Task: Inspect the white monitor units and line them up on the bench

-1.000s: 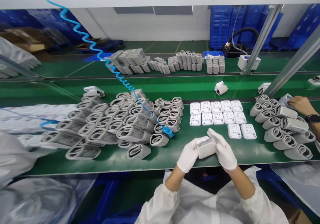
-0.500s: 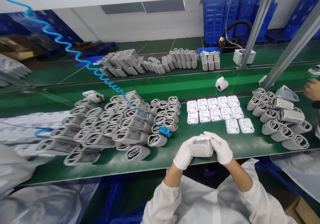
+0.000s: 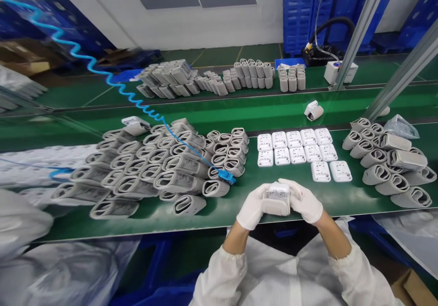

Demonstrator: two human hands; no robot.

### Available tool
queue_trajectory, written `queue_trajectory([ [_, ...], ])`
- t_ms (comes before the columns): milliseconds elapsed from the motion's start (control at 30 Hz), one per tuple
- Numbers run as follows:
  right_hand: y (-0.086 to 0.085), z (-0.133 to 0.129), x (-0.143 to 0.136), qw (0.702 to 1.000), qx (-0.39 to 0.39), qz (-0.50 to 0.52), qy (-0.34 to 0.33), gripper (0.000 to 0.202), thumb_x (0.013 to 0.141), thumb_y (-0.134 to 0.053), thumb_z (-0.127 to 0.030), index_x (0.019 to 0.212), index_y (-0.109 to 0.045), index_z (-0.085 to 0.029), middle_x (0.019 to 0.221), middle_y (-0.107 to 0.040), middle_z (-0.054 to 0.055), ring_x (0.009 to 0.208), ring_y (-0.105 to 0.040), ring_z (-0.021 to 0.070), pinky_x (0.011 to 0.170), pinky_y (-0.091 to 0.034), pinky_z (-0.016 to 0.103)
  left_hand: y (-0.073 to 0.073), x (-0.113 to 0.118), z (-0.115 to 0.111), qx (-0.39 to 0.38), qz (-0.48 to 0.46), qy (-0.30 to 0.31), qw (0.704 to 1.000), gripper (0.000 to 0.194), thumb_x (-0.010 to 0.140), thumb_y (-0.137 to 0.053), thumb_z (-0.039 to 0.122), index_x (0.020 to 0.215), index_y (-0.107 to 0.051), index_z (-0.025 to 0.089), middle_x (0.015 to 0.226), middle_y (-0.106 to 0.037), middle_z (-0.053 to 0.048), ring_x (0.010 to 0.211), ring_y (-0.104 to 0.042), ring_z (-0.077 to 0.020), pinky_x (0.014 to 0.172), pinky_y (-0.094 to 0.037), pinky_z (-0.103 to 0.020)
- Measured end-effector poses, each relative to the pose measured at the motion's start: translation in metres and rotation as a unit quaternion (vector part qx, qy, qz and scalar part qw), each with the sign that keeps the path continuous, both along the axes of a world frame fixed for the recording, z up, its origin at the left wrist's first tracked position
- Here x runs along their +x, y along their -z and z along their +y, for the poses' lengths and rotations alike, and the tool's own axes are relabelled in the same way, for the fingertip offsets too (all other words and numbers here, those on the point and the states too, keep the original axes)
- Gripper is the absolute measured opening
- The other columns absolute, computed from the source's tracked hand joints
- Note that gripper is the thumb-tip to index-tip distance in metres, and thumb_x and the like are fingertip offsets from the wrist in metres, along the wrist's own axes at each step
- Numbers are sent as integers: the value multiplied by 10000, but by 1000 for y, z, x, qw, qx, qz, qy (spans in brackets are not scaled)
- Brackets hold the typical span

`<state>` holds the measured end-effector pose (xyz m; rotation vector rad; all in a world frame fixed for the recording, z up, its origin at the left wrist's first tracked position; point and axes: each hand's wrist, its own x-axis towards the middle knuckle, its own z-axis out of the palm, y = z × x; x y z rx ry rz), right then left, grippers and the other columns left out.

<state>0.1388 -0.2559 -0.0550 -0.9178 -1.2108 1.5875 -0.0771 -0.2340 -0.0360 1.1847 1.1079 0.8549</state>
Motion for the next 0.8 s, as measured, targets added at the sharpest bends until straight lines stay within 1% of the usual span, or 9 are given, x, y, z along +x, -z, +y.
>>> queue_trajectory([
  [100, 5, 0, -3, 999, -18, 32, -17, 875, 827, -974, -601, 1557, -636, -256, 1621, -626, 156, 1492, -608, 382, 1295, -454, 571, -2, 1, 0, -4, -2, 4, 1000, 359, 850, -841, 405, 1115, -788, 170, 1152, -845, -104, 1103, -780, -301, 1065, -598, -422],
  [267, 7, 3, -12, 999, -34, 22, 30, 862, 766, -1010, -584, 1492, -678, -259, 1527, -694, 157, 1402, -675, 381, 1248, -506, 561, -2, 0, 2, 14, 20, 9, 1000, 339, 846, -824, 360, 1129, -811, 175, 1192, -850, -105, 1144, -783, -319, 1105, -590, -446],
  [333, 6, 5, -15, 999, -28, 1, 41, 801, 785, -994, -554, 1466, -689, -264, 1481, -722, 148, 1353, -704, 367, 1223, -528, 549, -1, -2, 2, 36, 31, 10, 999, 330, 864, -812, 361, 1138, -822, 177, 1232, -846, -112, 1203, -772, -333, 1147, -570, -461],
  [400, 5, 7, -16, 998, -6, -33, 59, 696, 819, -962, -496, 1423, -706, -265, 1443, -740, 131, 1338, -710, 349, 1226, -519, 532, 2, -3, 2, 50, 34, 7, 998, 357, 868, -817, 366, 1172, -826, 179, 1269, -838, -119, 1247, -760, -339, 1177, -555, -473],
  [467, 4, 9, -17, 995, 8, -58, 76, 627, 832, -928, -439, 1393, -710, -268, 1415, -752, 114, 1320, -714, 334, 1215, -525, 515, 7, -2, 3, 48, 18, -1, 999, 425, 853, -838, 374, 1232, -816, 183, 1289, -833, -123, 1263, -754, -340, 1184, -556, -483],
  [533, 4, 11, -19, 993, 5, -70, 90, 598, 833, -899, -400, 1384, -704, -271, 1401, -757, 103, 1293, -721, 324, 1187, -544, 499, 11, 0, 4, 41, -7, -14, 999, 488, 833, -864, 389, 1273, -802, 187, 1302, -829, -129, 1277, -748, -340, 1181, -561, -489],
  [600, 4, 13, -21, 992, 4, -74, 98, 588, 825, -884, -375, 1375, -704, -270, 1387, -762, 99, 1268, -728, 319, 1166, -555, 489, 16, 2, 4, 36, -33, -32, 998, 491, 825, -877, 426, 1248, -803, 188, 1303, -827, -135, 1269, -749, -343, 1174, -565, -496],
  [700, 4, 15, -22, 991, 16, -81, 104, 565, 824, -875, -373, 1357, -719, -268, 1366, -770, 95, 1253, -731, 320, 1161, -553, 487, 18, 6, 5, 34, -59, -60, 996, 472, 804, -885, 456, 1182, -813, 183, 1300, -826, -141, 1235, -759, -350, 1164, -567, -508],
  [800, 3, 16, -22, 993, 18, -62, 104, 563, 837, -875, -407, 1361, -727, -262, 1368, -769, 100, 1255, -727, 327, 1169, -547, 500, 16, 9, 3, 53, -55, -71, 995, 476, 772, -910, 399, 1184, -817, 180, 1280, -831, -138, 1238, -756, -356, 1166, -559, -504],
])
